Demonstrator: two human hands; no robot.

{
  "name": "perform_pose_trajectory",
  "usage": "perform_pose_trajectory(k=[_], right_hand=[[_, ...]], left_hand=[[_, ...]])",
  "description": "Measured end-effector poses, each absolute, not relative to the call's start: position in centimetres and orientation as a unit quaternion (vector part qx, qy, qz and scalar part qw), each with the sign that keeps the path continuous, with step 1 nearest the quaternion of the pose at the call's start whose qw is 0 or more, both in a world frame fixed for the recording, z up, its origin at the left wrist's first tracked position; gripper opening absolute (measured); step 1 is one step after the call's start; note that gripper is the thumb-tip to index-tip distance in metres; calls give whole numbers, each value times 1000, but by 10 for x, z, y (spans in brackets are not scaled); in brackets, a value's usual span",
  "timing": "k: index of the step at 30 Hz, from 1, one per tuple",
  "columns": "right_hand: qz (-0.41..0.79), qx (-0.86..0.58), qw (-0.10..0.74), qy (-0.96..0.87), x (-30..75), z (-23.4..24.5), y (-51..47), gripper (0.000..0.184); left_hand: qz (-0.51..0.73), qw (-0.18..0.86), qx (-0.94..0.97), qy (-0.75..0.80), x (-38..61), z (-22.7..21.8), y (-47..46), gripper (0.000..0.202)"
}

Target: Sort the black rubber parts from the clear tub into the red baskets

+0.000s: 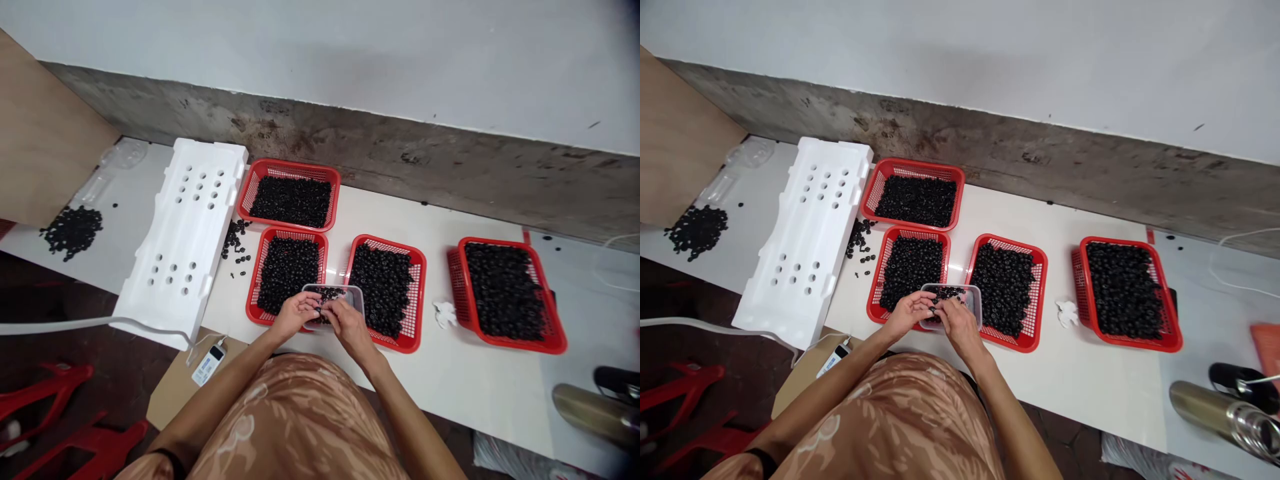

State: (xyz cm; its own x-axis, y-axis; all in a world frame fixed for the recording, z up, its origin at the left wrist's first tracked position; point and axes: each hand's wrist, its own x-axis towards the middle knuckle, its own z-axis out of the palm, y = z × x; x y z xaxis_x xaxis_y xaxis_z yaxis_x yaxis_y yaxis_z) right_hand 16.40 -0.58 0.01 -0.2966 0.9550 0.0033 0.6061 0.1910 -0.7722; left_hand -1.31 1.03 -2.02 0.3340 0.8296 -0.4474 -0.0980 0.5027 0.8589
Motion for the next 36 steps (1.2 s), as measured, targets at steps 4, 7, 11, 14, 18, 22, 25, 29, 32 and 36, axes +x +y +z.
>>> perform_pose_trajectory(k=[4,7,11,14,18,22,25,29,32,36], right_hand=[[421,-507,255,-708,172,4,-1,21],[487,-494,271,-667,174,5,-2,22],[527,-484,306,-628,175,-1,-10,29],[499,-531,297,-617,179,-14,-12,31],[401,-608,88,-680,179,-33,-5,17],[377,-607,-9,-700,165,-47,5,15],[373,-604,-30,-704,155,-53,11,17],[387,-595,-43,-703,150,-59,13,12],[399,-591,-14,-700,154,-58,13,15],[434,-584,93,-680,163,-47,10,24]], left_hand=[[295,734,384,475,-13,-14,8,45],[298,744,357,479,-13,-11,6,45],[328,746,300,496,-12,-6,9,45],[334,745,282,504,-11,-1,14,40],[353,752,251,498,-11,4,18,35],[372,749,224,501,-14,2,19,30],[376,759,205,491,-18,-1,17,29],[372,768,182,489,-22,-5,14,25],[358,771,178,496,-24,-8,12,29],[344,769,187,506,-26,-12,8,34]])
